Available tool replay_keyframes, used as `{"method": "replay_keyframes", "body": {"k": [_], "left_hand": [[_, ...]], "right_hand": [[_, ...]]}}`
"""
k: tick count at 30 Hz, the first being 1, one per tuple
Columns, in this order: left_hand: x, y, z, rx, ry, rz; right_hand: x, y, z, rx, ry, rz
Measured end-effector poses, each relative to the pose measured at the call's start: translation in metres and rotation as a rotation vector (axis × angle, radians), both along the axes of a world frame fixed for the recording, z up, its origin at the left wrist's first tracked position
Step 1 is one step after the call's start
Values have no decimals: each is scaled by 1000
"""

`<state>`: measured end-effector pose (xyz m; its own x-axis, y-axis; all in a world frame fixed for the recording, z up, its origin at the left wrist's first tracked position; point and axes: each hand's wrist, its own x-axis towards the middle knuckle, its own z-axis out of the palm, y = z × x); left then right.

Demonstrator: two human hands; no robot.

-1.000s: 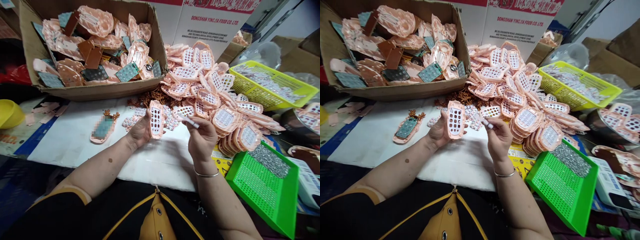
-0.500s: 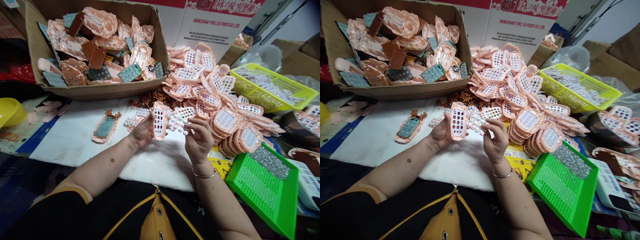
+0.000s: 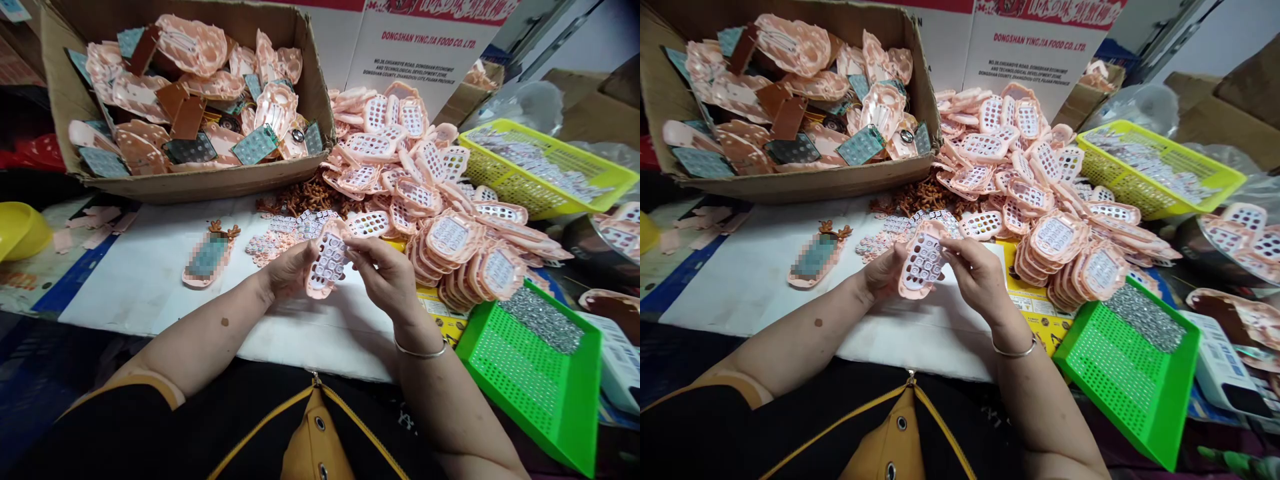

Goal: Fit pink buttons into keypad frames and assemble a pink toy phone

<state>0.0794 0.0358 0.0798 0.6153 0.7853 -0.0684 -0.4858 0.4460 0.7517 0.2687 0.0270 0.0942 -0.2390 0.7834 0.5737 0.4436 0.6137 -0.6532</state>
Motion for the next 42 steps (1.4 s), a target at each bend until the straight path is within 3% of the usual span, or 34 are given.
{"method": "replay_keyframes", "body": {"k": [6, 10, 14, 18, 23, 29, 34, 42], "left_hand": [[2, 0, -4, -96, -49, -11], [3, 1, -9, -144, -66, 11], [3, 1, -8, -211, -109, 51], [3, 1, -4, -164, -136, 91], [4, 3, -6, -93, -104, 27], [7, 2, -7, 1, -26, 63], [8, 3, -8, -22, -22, 54], [4, 6, -8, -80, -136, 61]], "right_hand": [[-22, -7, -5, 242, -62, -233], [-27, -9, -8, 275, -79, -283], [-24, -12, -7, 372, -176, -242], [-21, -18, -8, 419, -340, -122], [-23, -20, -13, 362, -475, -223], [-27, -25, -16, 325, -562, -178], [-30, -26, -17, 268, -584, -223], [-27, -26, -14, 382, -407, -32]]}}
